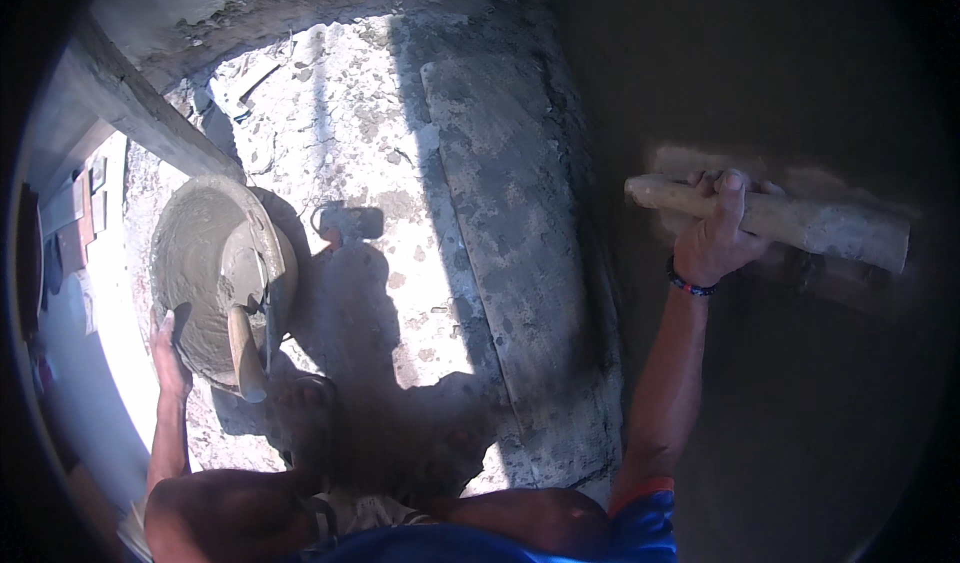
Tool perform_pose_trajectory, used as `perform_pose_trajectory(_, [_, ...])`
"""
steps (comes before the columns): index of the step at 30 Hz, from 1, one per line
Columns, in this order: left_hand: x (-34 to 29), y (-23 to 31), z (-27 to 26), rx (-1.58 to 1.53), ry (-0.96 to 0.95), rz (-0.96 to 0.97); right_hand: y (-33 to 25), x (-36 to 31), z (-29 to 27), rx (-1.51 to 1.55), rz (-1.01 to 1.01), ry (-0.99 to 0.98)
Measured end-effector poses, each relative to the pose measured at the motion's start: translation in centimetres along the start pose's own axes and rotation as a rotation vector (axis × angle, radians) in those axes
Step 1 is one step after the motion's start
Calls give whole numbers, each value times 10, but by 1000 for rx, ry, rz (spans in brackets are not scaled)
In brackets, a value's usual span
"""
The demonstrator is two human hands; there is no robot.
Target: The person scoops cement from a bucket with a trowel and applies it to a wall using a wooden float. They repeatedly smooth the surface and use a long wooden straightedge to level the plaster near a decorative block section.
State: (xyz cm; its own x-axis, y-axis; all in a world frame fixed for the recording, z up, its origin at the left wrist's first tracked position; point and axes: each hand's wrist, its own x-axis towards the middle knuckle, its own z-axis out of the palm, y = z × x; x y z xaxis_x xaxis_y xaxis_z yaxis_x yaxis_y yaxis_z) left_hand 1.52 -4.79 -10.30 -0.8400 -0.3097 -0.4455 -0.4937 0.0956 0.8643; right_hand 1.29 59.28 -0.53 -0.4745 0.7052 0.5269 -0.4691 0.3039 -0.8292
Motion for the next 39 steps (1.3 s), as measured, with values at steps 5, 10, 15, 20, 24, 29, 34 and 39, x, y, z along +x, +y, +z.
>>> perform_pose_trajectory(5, [-2, 4, 3, 23, 69, -32, 67, 28, 51, -74, 20, -40])
perform_pose_trajectory(10, [1, 3, 3, 29, 123, -30, 134, 5, 59, -246, 131, -68])
perform_pose_trajectory(15, [-5, 3, 3, 17, 108, -41, 137, -12, 48, -452, 160, 29])
perform_pose_trajectory(20, [-4, 5, 3, 62, 27, -24, 115, -32, 18, -470, 209, -21])
perform_pose_trajectory(24, [-3, 3, 1, 66, 23, -12, 85, -55, -10, -407, 221, 11])
perform_pose_trajectory(29, [-13, 15, 1, -26, -19, 0, 50, -23, -6, -172, 168, -63])
perform_pose_trajectory(34, [3, -11, -10, 71, 88, -24, 73, 61, 78, 48, -45, -41])
perform_pose_trajectory(39, [-2, -5, -2, 18, 112, -58, 137, 67, 131, -125, 58, -44])
